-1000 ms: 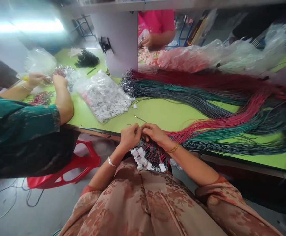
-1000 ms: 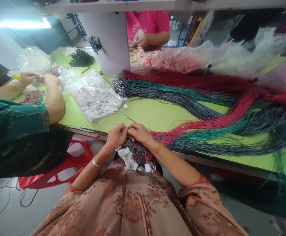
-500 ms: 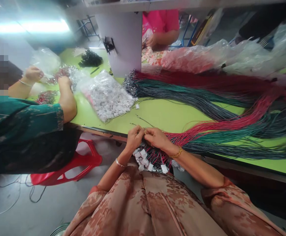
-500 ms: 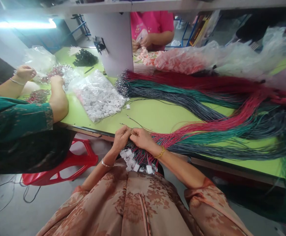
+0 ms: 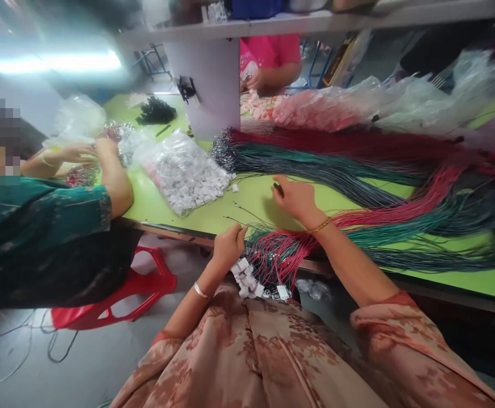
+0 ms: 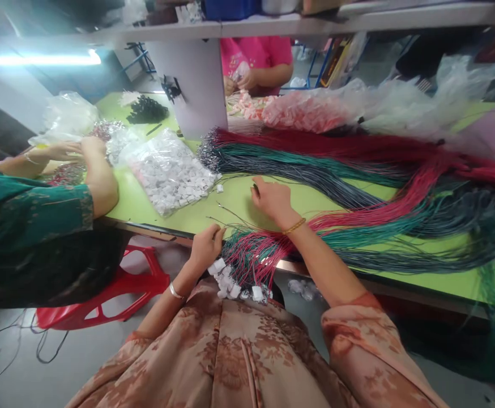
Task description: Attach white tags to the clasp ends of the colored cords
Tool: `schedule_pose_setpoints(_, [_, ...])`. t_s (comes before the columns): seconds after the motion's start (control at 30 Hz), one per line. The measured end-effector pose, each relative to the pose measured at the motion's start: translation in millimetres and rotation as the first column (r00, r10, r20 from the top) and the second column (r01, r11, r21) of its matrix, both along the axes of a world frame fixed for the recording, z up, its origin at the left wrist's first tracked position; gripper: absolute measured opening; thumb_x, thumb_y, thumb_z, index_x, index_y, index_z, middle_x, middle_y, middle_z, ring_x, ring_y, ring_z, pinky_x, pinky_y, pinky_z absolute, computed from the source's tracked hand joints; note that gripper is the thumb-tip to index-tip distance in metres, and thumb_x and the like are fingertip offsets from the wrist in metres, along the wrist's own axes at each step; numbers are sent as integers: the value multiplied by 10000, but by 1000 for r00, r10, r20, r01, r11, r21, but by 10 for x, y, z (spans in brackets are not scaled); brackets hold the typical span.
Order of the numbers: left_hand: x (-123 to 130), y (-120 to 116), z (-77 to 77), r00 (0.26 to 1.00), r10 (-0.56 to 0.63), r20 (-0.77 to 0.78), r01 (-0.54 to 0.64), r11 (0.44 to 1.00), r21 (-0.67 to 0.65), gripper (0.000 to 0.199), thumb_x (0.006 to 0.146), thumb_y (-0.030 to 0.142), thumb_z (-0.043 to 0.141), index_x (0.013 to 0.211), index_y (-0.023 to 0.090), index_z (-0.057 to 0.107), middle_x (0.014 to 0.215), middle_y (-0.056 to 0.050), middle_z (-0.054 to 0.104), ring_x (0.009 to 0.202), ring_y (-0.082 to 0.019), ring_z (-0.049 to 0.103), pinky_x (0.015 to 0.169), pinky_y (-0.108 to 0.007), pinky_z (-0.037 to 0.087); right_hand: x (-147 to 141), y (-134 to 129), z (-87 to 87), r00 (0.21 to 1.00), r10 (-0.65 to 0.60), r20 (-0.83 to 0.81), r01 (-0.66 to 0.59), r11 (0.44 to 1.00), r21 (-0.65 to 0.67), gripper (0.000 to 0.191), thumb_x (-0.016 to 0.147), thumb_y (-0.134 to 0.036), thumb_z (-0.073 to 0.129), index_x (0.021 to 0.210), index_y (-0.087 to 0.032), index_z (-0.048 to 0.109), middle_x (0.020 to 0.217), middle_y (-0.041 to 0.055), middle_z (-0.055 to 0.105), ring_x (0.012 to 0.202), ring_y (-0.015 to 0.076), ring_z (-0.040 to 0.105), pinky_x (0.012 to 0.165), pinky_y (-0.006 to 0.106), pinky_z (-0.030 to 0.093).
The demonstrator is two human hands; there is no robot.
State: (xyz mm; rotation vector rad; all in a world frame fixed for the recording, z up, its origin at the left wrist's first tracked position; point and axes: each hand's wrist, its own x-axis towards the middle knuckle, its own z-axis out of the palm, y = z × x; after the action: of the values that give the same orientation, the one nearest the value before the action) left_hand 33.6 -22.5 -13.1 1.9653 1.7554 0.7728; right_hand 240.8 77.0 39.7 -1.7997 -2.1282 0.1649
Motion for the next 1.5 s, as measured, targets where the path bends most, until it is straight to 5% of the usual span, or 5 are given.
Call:
schedule_pose_setpoints(0.17, [-64,-191,-9,991,-62,-116,65,998,24,242,944,358,442,789,208,553,730,-61,613,652,-173,544,613,-274,336,59,221,-274,951,-6,309,58,986,-159,372,952,-298,385,1145,-101,634,1059,207,636,897,260,596,687,303,330])
schedule_pose_setpoints(0.63, [-247,-350,40,972,-171,-159,187,978,95,328,964,368,426,750,193,604,797,-64,610,725,-148,555,673,-258,411,-976,-193,-465,904,422,-71,-427,875,-227,187,893,-204,461,937,-154,636,955,123,685,787,202,586,641,300,315])
schedule_pose_setpoints(0.87, [-520,394,213,988,135,-70,-113,960,256,189,937,277,454,884,180,608,906,-94,634,849,-200,566,786,-312,428,-872,-187,-509,799,293,-525,-415,900,-129,107,833,-218,471,850,-166,562,752,25,619,673,145,503,657,258,361])
schedule_pose_setpoints(1.07, [-568,1149,140,938,-28,-345,69,992,108,324,827,35,432,999,190,658,1041,-142,623,1010,-272,533,853,-376,407,-891,-189,-569,601,168,-782,-380,920,-95,172,789,-351,507,761,-185,542,700,-10,556,661,129,470,666,255,392])
schedule_pose_setpoints(1.5, [-668,1180,113,947,-17,-321,49,995,91,207,829,92,489,977,185,600,1057,-125,538,872,-222,528,734,-334,399,-862,-210,-468,537,96,-838,-311,946,-90,241,750,-431,563,724,-191,555,645,-15,521,599,118,401,587,255,342])
